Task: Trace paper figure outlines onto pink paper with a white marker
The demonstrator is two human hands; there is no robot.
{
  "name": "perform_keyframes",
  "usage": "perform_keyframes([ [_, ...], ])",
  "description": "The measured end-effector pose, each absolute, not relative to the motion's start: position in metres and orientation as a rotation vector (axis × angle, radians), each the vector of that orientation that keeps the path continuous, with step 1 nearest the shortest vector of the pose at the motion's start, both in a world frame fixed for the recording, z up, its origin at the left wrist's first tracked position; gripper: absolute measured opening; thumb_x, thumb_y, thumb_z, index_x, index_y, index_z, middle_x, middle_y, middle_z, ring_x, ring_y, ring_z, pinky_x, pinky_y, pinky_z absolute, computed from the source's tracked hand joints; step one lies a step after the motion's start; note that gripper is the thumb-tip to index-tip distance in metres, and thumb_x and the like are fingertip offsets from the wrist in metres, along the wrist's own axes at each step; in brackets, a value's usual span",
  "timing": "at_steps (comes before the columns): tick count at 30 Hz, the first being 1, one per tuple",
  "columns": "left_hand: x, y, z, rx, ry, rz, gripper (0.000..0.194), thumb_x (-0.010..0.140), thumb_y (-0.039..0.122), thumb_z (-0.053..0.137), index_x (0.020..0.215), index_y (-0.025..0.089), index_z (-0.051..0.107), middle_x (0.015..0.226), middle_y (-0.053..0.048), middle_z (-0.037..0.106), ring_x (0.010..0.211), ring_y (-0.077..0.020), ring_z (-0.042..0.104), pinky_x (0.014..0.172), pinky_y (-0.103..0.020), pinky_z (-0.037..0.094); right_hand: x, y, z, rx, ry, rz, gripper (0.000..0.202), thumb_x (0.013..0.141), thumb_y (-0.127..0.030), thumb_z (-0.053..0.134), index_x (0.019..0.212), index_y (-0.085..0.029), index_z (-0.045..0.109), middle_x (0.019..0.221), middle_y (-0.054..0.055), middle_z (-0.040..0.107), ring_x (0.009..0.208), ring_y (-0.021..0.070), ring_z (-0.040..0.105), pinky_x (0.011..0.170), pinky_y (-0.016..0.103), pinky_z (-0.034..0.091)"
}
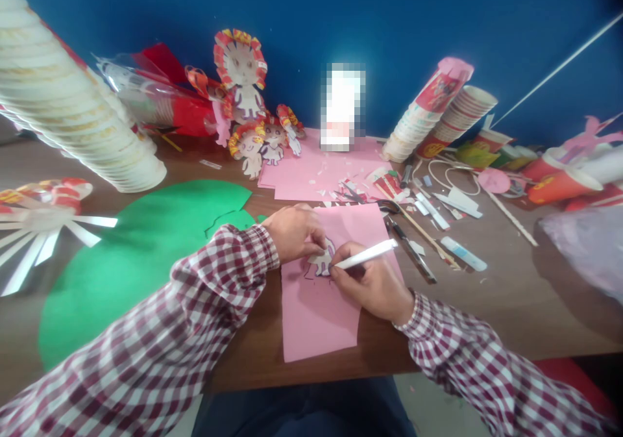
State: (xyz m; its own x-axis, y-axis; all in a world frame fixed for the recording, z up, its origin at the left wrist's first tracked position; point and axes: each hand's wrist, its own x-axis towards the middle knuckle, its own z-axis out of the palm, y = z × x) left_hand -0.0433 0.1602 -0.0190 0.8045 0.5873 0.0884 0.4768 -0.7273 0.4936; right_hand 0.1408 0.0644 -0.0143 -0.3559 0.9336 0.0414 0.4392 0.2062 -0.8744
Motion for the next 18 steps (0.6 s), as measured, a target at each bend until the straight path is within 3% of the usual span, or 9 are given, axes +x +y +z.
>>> perform_keyframes([
  [18,-0.0429,0.1604,-0.0176,2.541,0.805,0.323,0.011,0.074,0.036,0.066,0.076,0.026,0.072,0.078,0.001,0.067,0.084,-0.0156,0.056,0.084,-0.028,0.041,0.1397,0.0642,-0.0140,-1.305,-1.909,1.058,0.007,0.083,-0.024,0.054,0.081,-0.017,0.054,0.069,0.001,0.058,0.058,0.0113,0.054,0.053,0.021,0.044],
])
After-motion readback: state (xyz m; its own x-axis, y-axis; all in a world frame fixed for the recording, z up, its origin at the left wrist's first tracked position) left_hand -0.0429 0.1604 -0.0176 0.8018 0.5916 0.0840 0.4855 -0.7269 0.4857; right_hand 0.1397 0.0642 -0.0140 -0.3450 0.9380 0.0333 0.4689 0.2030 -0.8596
